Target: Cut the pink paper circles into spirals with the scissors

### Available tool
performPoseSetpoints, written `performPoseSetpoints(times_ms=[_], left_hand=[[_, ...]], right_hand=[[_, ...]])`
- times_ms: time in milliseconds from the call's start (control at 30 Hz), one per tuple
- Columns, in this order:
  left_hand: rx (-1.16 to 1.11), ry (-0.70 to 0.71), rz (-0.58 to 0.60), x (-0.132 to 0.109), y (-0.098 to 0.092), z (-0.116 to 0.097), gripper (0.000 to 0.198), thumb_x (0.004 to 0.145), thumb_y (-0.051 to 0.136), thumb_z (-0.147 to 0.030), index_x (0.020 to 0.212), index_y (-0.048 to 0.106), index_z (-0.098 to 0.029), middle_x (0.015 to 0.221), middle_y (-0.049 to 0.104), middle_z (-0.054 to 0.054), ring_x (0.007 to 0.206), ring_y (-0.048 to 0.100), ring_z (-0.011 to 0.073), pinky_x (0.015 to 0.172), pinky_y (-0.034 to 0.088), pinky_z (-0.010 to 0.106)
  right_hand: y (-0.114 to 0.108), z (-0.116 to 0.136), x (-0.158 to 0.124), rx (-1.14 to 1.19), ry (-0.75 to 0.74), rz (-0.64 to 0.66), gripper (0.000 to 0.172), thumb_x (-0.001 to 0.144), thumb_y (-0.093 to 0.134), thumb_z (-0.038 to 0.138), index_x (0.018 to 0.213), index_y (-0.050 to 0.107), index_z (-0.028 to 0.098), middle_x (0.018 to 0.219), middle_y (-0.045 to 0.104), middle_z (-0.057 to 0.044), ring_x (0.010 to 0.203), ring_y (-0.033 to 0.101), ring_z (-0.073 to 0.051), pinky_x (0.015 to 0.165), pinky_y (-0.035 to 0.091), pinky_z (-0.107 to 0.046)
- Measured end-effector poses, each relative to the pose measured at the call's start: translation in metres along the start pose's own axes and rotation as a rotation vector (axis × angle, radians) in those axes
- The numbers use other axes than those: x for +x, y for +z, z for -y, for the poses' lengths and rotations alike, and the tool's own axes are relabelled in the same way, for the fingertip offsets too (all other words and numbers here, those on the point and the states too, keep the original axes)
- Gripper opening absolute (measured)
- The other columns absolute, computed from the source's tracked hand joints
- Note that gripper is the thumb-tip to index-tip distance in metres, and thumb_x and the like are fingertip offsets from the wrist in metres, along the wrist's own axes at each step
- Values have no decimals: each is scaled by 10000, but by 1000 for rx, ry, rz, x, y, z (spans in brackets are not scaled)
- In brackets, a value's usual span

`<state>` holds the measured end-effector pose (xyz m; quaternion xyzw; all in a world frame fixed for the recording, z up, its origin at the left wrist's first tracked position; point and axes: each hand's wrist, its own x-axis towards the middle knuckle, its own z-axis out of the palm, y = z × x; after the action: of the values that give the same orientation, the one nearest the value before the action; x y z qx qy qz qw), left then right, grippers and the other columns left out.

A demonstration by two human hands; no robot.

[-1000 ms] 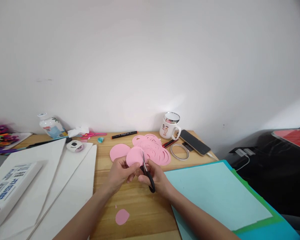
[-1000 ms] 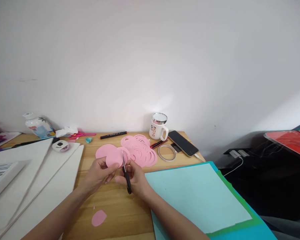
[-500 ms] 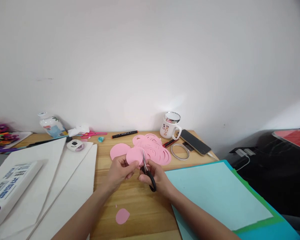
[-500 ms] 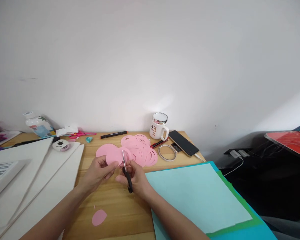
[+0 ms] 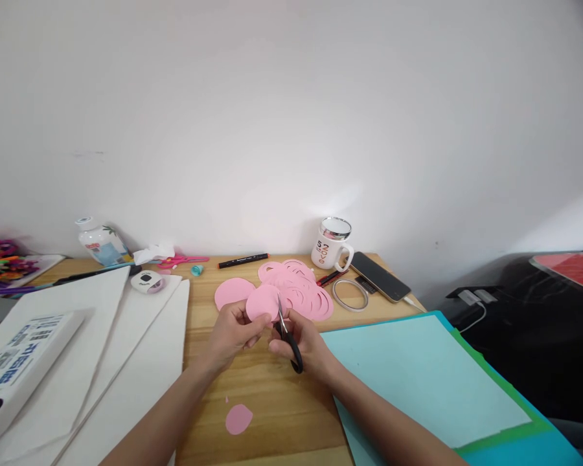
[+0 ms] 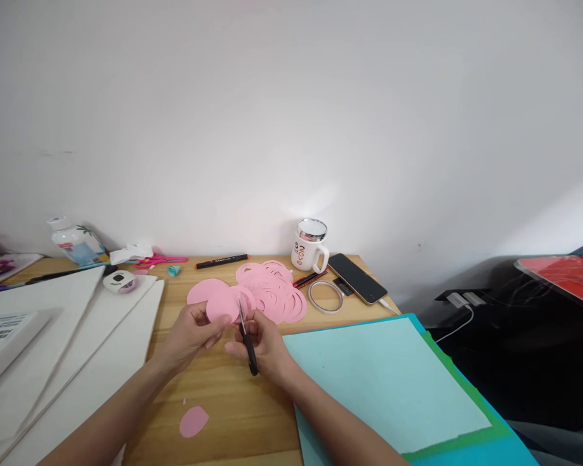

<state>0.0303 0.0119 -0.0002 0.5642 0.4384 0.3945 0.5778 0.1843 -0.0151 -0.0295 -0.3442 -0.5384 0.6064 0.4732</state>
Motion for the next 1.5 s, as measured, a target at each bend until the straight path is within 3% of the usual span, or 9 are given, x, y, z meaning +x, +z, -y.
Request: performPoseSetpoints(times_ms=[433,600,800,933,1200,1500], left_hand=[[-38,22,-37,0,1,-7,273,662,673,-346,565,514,-146,368,409,-87,339,302,30,352,202,158],[-52,35,-22,1,-2,-3,274,683,672,-332,580,495,-149,371,423,-88,329,316,25,351,209,154],[-118,48,-8,1,0,-3,289,700,667,-351,590,489,-150,447,526,-52,312,411,47,325,292,166],[-175,31,-22,1,1,-3,287,710,658,-367,615,486,-158,492,589,-24,316,463,75,312,327,180],[-66,21,-46,0,0,-3,296,678,685,-351,545,526,-140,363,480,-55,306,362,44,337,264,168],[4,8,-31,-1,-2,-5,275,669,677,-370,573,587,-128,339,433,-73,307,313,34,338,206,162]], right_hand=[[-1,1,-1,9,35,-39,460,597,749,473,847,504,174,574,381,78,486,281,-68,444,200,-199],[-1,1,-2,-3,72,-44,459,609,723,509,836,504,176,556,411,76,461,336,-70,433,253,-196],[-2,-4,-1,-8,68,-47,440,607,736,482,818,498,177,536,455,72,430,434,-82,418,312,-199],[0,-5,-2,-21,48,-44,431,612,730,495,775,483,182,493,428,88,407,407,-77,412,329,-205],[2,-1,-3,-20,48,4,475,583,754,496,834,496,186,550,435,77,461,360,-81,445,300,-214],[1,5,-3,23,33,26,517,540,804,438,834,465,180,624,495,44,559,399,-106,505,300,-219]])
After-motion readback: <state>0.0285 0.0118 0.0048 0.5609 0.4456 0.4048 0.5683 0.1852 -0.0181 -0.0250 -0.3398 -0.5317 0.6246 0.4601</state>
